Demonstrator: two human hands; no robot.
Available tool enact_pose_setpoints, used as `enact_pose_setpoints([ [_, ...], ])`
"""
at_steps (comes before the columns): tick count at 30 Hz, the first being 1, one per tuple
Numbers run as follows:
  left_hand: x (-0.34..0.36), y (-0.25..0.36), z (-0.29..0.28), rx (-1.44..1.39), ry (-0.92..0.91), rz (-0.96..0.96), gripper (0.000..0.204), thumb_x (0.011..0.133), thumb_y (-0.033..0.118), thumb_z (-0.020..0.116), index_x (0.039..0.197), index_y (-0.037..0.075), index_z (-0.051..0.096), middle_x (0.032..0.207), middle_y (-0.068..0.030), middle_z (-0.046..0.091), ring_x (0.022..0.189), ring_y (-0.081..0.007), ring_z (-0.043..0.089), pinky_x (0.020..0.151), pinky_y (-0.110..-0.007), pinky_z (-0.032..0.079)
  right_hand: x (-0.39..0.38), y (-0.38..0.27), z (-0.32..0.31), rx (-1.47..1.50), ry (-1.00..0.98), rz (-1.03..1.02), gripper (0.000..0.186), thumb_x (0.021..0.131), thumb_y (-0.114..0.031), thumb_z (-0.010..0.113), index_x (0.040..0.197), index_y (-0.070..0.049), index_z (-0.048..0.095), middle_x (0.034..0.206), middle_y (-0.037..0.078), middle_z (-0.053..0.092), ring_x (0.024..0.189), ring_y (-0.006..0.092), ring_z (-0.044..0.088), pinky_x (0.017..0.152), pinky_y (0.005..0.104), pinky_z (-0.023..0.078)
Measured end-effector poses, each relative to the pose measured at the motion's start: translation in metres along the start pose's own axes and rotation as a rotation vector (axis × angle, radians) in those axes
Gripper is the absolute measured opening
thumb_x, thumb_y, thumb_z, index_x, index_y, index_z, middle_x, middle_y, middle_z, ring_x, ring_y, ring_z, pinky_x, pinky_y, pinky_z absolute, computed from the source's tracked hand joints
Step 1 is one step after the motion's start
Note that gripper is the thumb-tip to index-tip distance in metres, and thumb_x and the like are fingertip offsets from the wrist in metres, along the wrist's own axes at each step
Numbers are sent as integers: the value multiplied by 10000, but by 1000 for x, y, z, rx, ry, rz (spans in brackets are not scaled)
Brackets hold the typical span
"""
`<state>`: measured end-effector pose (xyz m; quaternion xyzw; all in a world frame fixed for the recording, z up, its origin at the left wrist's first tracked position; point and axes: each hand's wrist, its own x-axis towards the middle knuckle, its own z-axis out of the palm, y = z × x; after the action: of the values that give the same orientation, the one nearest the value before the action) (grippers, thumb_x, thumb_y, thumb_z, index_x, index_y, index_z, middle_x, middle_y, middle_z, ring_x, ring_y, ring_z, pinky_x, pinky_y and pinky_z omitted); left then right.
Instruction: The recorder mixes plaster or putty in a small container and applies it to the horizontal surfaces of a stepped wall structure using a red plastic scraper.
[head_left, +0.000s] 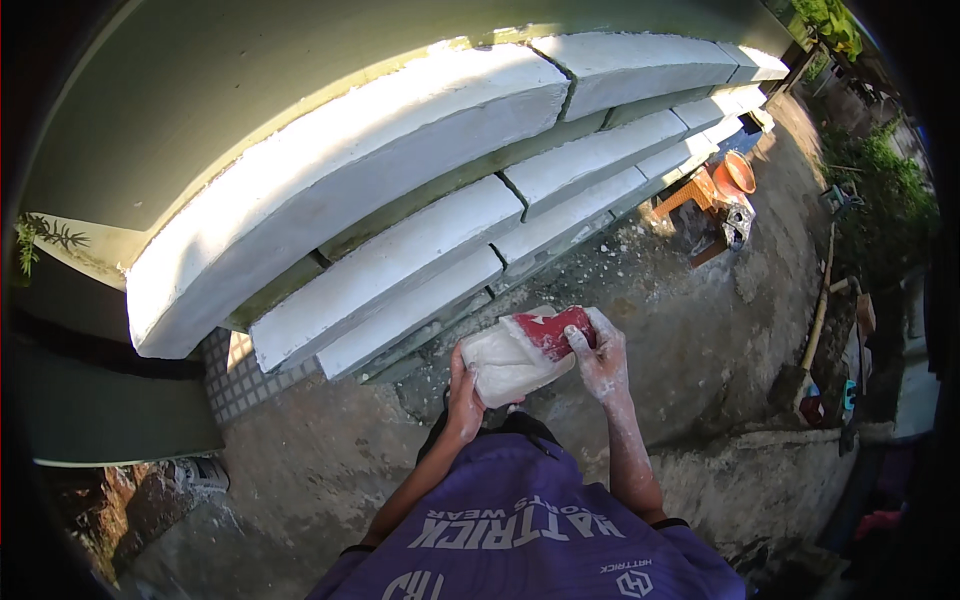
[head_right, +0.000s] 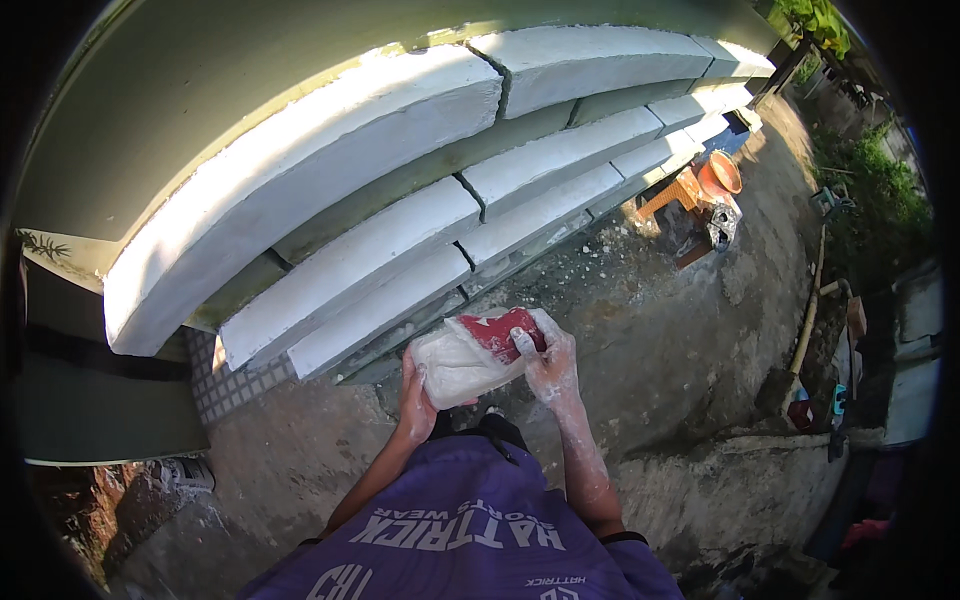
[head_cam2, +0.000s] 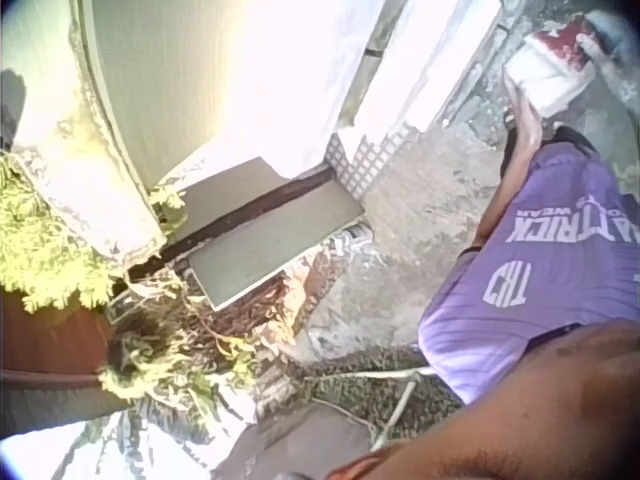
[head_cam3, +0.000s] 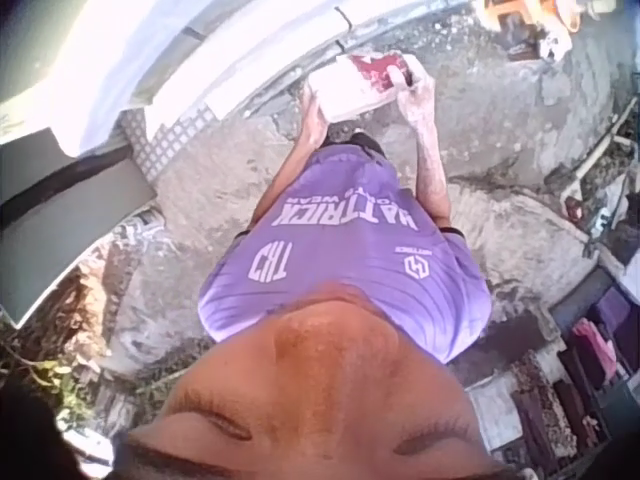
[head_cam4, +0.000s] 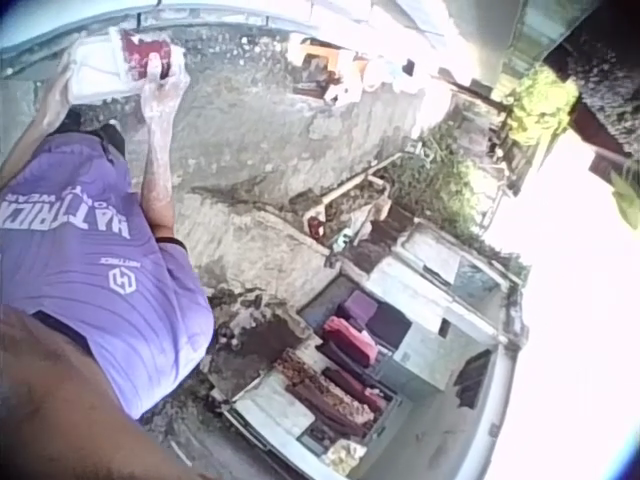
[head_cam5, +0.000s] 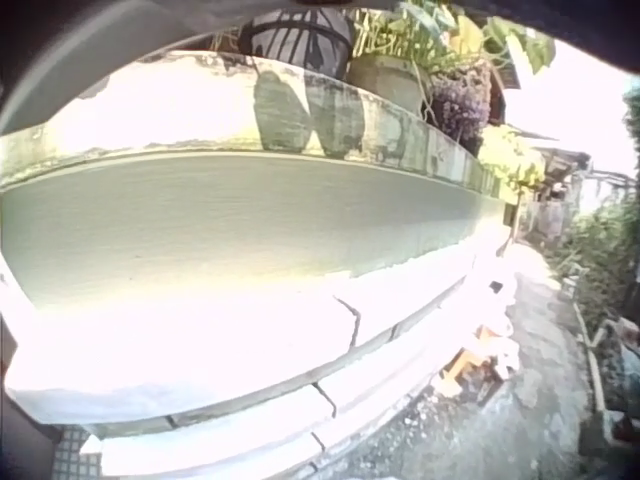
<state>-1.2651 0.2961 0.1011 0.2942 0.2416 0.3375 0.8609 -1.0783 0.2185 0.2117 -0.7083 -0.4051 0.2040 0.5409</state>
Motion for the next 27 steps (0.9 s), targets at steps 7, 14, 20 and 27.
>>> enact_pose_setpoints([
  [7, -26, -15, 10, 123, 52, 109, 541, 970, 276, 351, 1444, 168, 114, 1396, -99, 296, 1234, -307, 410, 752, -532, 554, -4, 12, -5, -573, -340, -512, 283, 760, -17, 563, 1041, -32, 589, 875, 180, 632, 866, 380, 585, 784, 453, 465],
  [14, -64, -61, 9, 332, 236, 278, 484, 989, 223, 316, 1439, 140, 159, 1376, -95, 323, 1207, -241, 421, 851, -406, 530, -7, 45, -25, 57, -492, 25, 227, 840, -68, 577, 1054, 8, 573, 915, 122, 654, 831, 175, 625, 761, 288, 474],
  [20, -116, -80, 10, -1, 358, 196, 536, 968, 280, 340, 1440, 189, 104, 1389, -99, 301, 1237, -331, 401, 658, -567, 567, -36, 72, -7, 733, -430, 382, 198, 897, -52, 544, 1085, 2, 579, 1007, 58, 646, 891, 93, 603, 819, 266, 481],
  [27, -153, -56, -24, 91, 419, 230, 521, 973, 322, 320, 1434, 195, 115, 1413, -88, 287, 1237, -340, 415, 644, -564, 568, -84, 79, 15, 1235, -386, 680, 374, 888, -18, 523, 1256, -22, 457, 1144, 73, 598, 1010, 165, 604, 909, 323, 490],
])
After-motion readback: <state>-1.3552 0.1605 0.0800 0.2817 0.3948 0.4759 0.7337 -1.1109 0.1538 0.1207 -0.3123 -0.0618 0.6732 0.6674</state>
